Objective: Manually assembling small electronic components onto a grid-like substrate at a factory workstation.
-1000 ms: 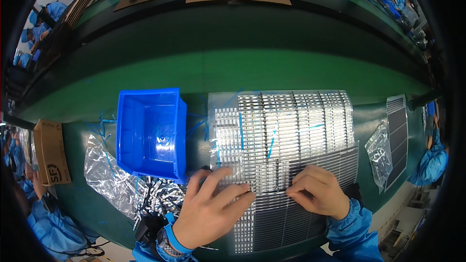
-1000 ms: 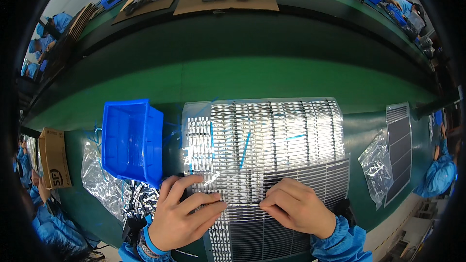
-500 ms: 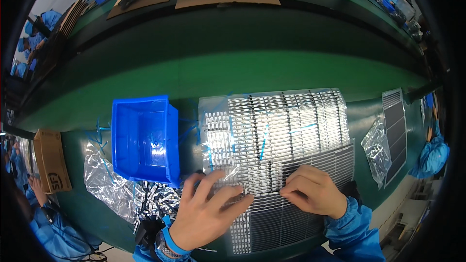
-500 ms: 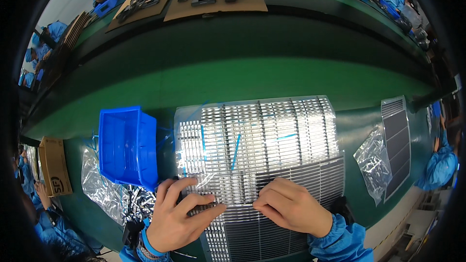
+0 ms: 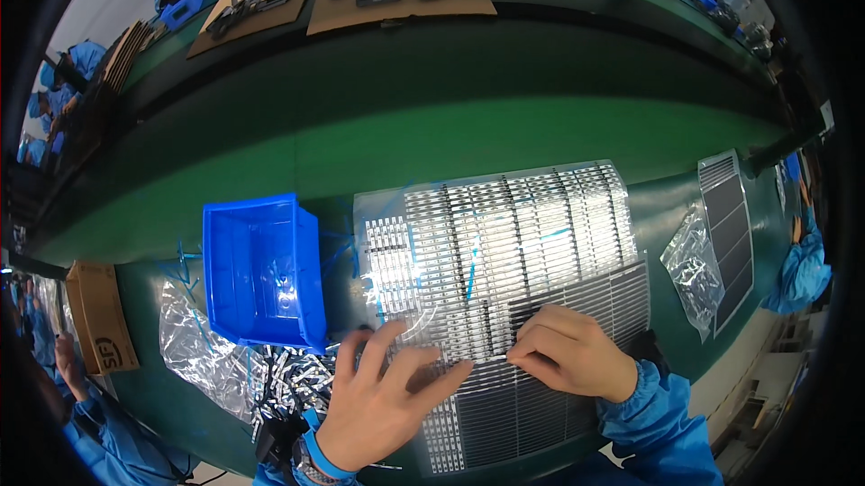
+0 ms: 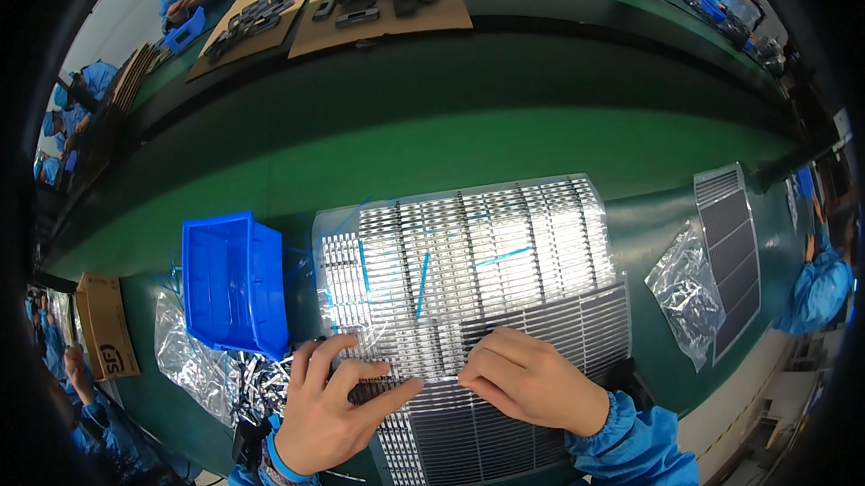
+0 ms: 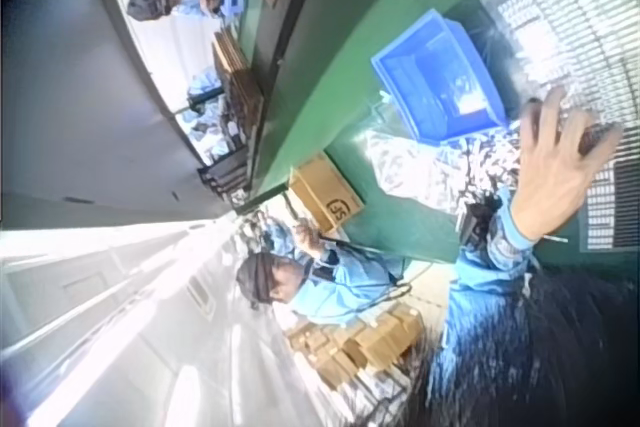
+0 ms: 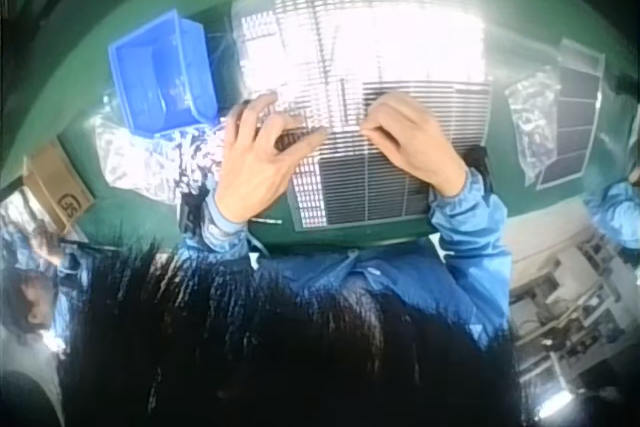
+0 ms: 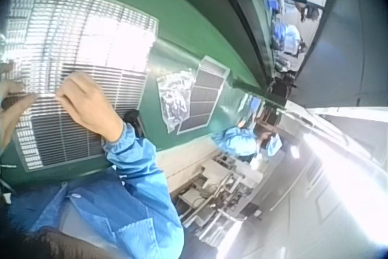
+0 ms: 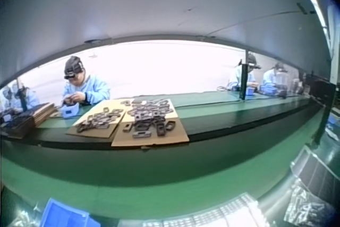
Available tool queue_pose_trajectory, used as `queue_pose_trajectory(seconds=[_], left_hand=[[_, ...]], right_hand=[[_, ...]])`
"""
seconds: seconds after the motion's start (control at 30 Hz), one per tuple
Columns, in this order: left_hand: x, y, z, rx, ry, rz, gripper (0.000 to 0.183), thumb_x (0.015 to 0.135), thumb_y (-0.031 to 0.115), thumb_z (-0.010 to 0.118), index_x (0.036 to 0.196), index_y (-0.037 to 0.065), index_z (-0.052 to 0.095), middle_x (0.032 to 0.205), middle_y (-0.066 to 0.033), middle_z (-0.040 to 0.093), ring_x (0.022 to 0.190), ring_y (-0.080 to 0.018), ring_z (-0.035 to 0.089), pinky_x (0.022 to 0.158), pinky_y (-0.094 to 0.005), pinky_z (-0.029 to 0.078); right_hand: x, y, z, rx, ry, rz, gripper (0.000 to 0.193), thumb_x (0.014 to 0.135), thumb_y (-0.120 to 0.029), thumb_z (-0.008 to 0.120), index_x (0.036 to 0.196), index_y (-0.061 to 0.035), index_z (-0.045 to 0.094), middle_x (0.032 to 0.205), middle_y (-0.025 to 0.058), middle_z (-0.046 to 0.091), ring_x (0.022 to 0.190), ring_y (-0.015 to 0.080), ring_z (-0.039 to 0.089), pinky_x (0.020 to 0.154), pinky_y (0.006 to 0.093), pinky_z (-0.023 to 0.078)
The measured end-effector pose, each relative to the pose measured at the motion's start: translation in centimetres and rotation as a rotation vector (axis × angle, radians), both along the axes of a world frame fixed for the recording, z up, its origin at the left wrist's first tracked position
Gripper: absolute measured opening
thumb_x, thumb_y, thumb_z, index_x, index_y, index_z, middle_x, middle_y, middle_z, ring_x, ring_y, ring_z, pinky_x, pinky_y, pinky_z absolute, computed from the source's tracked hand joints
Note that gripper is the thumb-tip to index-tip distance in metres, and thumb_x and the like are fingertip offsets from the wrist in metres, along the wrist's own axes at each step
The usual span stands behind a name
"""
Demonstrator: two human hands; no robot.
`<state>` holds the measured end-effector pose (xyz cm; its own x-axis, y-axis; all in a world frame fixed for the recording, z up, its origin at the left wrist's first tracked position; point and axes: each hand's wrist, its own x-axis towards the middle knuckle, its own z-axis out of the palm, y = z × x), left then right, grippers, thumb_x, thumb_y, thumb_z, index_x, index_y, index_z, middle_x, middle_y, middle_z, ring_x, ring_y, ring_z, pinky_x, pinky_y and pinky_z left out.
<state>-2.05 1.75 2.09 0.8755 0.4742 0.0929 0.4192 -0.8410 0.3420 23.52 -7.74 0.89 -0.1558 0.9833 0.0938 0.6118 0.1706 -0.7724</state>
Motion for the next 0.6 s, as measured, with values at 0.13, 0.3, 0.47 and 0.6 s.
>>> queue_pose_trajectory(seconds=[0.13, 0.3, 0.47, 0.6], left_hand=[[0.2, -0.4, 0.2, 0.009, 0.029, 0.006, 0.042, 0.084, 0.015, 0.072, 0.121, 0.035, 0.076, 0.117, 0.0014, 0.055, 0.125, -0.0289, 0.050, 0.098, -0.0526, 0.043], [0.8, -1.1, 0.2, -0.007, 0.048, 0.075, 0.044, 0.085, 0.016, 0.070, 0.124, 0.037, 0.074, 0.136, -0.0027, 0.055, 0.126, -0.0296, 0.050, 0.101, -0.0549, 0.039], [1.2, -1.6, -0.3, 0.111, 0.040, 0.083, 0.047, 0.086, 0.016, 0.071, 0.126, 0.041, 0.072, 0.150, -0.0041, 0.050, 0.133, -0.0309, 0.046, 0.100, -0.0583, 0.037], [1.3, -1.8, -0.9, 0.122, 0.042, 0.054, 0.050, 0.086, 0.015, 0.071, 0.128, 0.042, 0.070, 0.158, -0.0057, 0.046, 0.143, -0.0336, 0.040, 0.102, -0.0622, 0.035]], right_hand=[[0.0, 0.0, -0.2, 0.015, -0.014, -0.026, 0.016, 0.081, -0.004, 0.082, 0.093, -0.0085, 0.072, 0.089, 0.0057, 0.068, 0.078, 0.0239, 0.067, 0.067, 0.0353, 0.055], [-0.1, 0.0, -0.2, 0.032, -0.013, -0.031, 0.016, 0.081, -0.004, 0.082, 0.093, -0.0081, 0.071, 0.089, 0.0058, 0.068, 0.078, 0.0240, 0.067, 0.067, 0.0352, 0.055], [0.1, 0.1, -0.4, 0.055, -0.020, -0.010, 0.016, 0.082, -0.005, 0.081, 0.093, -0.0069, 0.070, 0.090, 0.0062, 0.069, 0.079, 0.0238, 0.067, 0.068, 0.0352, 0.055], [0.1, 0.0, -0.1, 0.034, 0.001, 0.012, 0.014, 0.088, -0.007, 0.077, 0.092, -0.0028, 0.064, 0.091, 0.0091, 0.062, 0.082, 0.0273, 0.064, 0.074, 0.0382, 0.054]])
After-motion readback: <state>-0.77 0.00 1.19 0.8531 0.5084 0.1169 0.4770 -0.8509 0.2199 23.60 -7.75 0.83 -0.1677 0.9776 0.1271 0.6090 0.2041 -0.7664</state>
